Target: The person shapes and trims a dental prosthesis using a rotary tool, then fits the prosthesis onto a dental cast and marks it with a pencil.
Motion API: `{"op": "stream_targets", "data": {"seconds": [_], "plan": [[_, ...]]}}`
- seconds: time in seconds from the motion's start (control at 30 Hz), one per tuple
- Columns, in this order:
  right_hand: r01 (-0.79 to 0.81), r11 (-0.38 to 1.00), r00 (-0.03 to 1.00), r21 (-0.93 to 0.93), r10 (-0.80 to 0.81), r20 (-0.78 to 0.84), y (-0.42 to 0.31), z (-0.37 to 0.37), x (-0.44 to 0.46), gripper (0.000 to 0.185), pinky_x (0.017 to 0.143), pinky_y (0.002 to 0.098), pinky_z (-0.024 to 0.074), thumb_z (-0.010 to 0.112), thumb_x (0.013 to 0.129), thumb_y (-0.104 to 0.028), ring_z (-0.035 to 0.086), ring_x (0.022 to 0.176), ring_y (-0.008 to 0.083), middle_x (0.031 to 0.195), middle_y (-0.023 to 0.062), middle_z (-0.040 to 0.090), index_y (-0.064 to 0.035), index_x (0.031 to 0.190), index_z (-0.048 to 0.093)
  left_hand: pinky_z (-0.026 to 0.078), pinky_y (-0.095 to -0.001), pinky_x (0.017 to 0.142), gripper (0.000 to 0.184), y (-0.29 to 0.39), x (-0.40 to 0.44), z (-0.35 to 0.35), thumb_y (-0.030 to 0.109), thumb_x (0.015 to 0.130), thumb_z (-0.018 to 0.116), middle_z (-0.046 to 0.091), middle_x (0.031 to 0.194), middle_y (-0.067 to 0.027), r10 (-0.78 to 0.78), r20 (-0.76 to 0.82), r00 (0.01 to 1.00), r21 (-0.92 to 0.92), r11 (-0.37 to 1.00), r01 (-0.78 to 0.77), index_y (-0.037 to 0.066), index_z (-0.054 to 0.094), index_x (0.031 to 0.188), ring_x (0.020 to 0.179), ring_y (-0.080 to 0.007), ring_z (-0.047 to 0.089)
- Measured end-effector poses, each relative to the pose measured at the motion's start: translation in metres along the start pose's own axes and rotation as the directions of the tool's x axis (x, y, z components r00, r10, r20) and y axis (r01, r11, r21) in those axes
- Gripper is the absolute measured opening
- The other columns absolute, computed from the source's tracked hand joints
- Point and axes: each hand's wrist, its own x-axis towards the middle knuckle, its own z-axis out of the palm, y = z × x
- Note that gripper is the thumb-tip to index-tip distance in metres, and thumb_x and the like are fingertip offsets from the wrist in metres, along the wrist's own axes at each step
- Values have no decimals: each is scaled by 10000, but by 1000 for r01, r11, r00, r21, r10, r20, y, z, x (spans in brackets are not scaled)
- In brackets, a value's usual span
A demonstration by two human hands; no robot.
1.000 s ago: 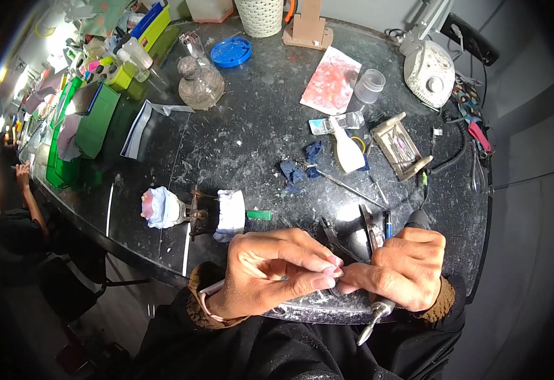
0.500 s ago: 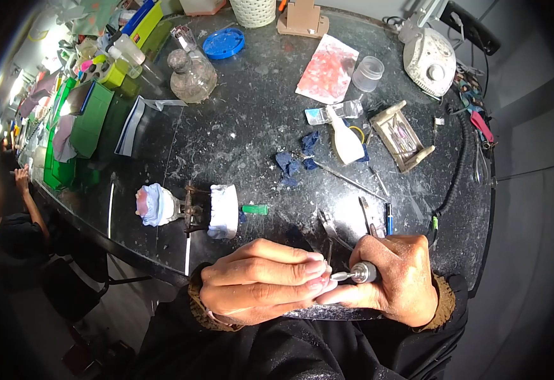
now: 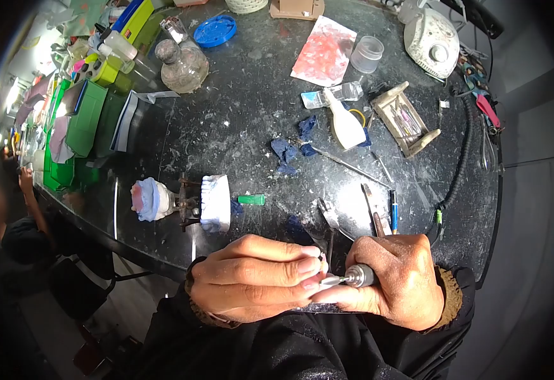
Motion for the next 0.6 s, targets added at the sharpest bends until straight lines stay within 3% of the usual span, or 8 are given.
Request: {"op": "stream_targets", "data": {"seconds": [0.6], "plan": [[45,999,998,-8,-45,-49,2,1,1,467,398,308,411,690,726,-495,547,425,207,491,48,491,-69,650,515,595,-257,676,212,-1,-1,3,-61,603,779,642,868,-118,-6,-29,1000,-14,1000,6,-41,679,789,819,-249,664]]}}
